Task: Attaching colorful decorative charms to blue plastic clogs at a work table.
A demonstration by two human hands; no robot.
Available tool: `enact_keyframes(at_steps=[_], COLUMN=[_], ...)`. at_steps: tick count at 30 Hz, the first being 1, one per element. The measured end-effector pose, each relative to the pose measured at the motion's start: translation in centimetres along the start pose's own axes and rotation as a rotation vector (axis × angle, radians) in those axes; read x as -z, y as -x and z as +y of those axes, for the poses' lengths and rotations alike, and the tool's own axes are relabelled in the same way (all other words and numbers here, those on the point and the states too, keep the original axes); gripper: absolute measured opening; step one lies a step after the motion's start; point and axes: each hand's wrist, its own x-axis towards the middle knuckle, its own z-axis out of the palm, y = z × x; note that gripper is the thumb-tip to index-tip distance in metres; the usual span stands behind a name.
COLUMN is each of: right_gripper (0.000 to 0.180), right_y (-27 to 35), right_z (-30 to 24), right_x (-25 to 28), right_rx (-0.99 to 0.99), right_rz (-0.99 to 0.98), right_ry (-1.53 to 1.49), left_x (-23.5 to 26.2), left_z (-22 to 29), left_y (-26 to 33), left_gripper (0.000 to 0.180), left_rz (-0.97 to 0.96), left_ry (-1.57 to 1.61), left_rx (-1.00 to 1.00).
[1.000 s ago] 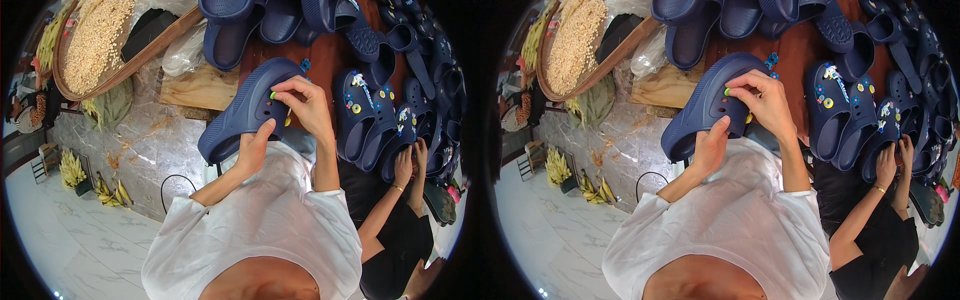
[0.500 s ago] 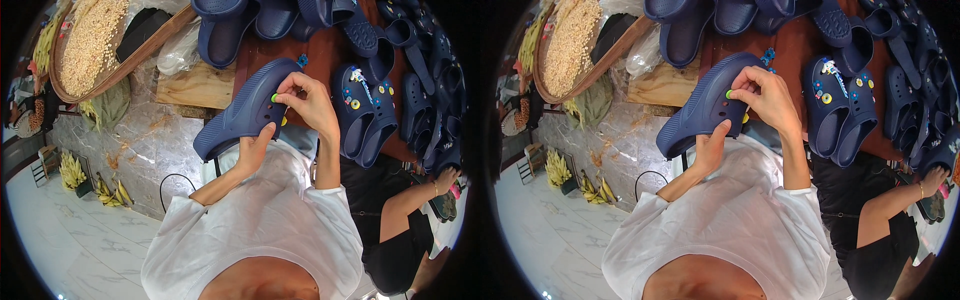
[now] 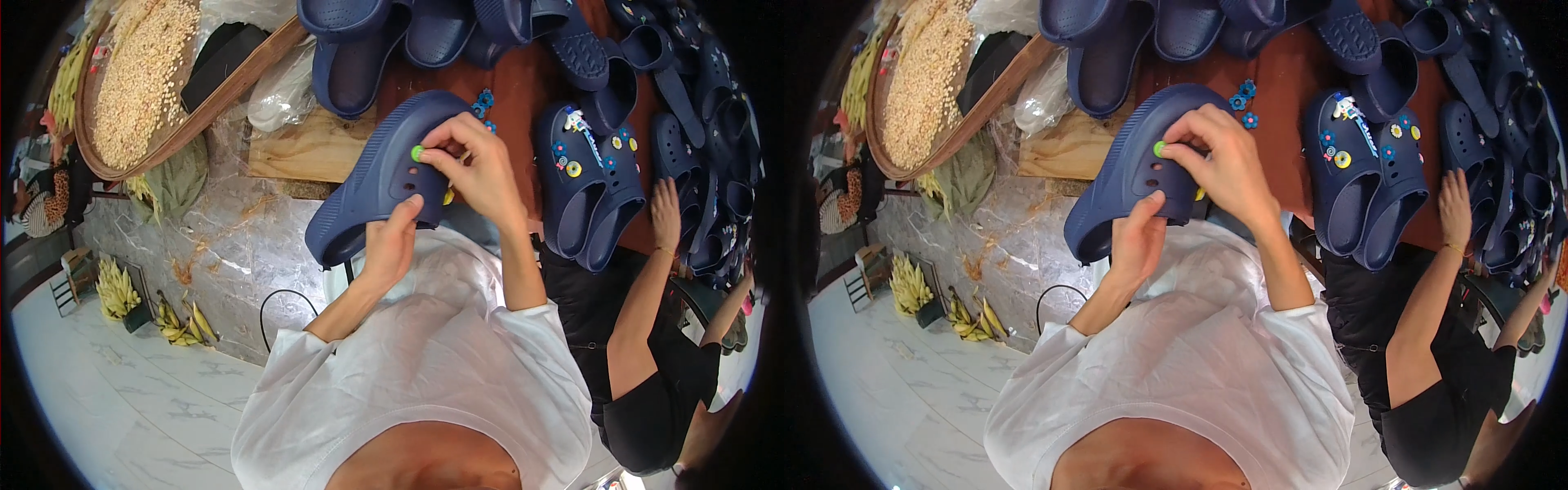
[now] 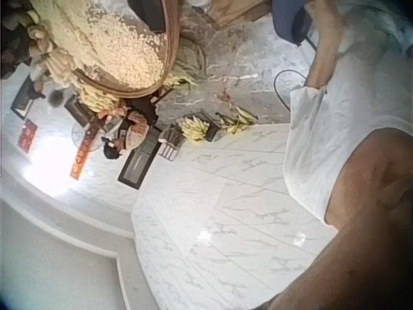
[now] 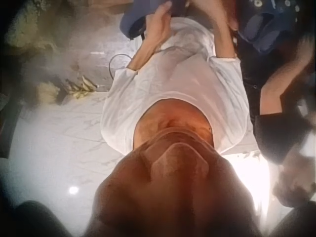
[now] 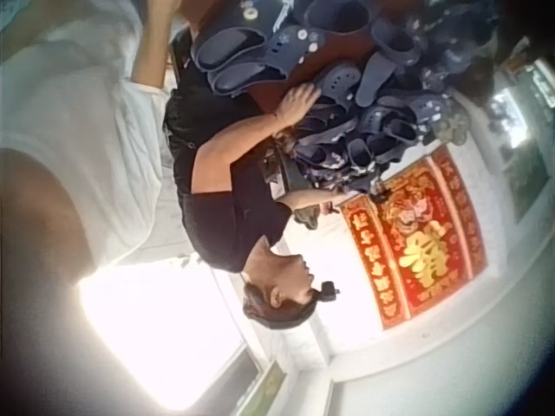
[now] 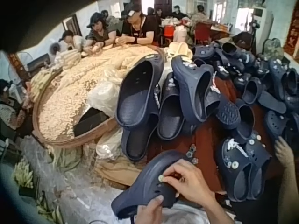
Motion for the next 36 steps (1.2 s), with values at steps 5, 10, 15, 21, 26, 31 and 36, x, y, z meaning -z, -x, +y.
enact_keyframes(at_steps=[5,10,15,21,26,31,36], right_gripper=[0.009,0.01,0.014,0.019,0.019,0.02,0.013], right_y=[0.5,-0.3,-1.0,-1.8,-1.8,-1.5,-1.0], right_z=[2.1,6.2,8.3,9.0,9.5,9.6,10.0], right_x=[0.3,3.6,3.7,2.8,2.7,3.0,3.5], right_rx=[-0.076,-0.146,-0.161,-0.118,-0.117,-0.11,-0.133], right_rz=[0.134,0.262,0.239,0.205,0.199,0.207,0.233], right_ry=[-0.267,0.064,0.389,0.65,0.605,0.42,0.303], left_x=[1.1,1.1,1.5,1.6,1.5,1.7,1.6], left_z=[1.7,2.8,2.2,2.0,1.4,1.7,2.6], left_y=[-0.6,-0.6,-0.8,-0.7,-0.5,-0.6,-0.3], left_gripper=[0.044,0.045,0.045,0.036,0.038,0.037,0.039], left_rz=[0.033,0.031,0.046,0.011,0.036,0.004,0.061], left_ry=[0.151,0.264,0.269,0.367,0.286,0.336,0.359], left_rx=[0.15,0.182,0.161,0.206,0.183,0.206,0.173])
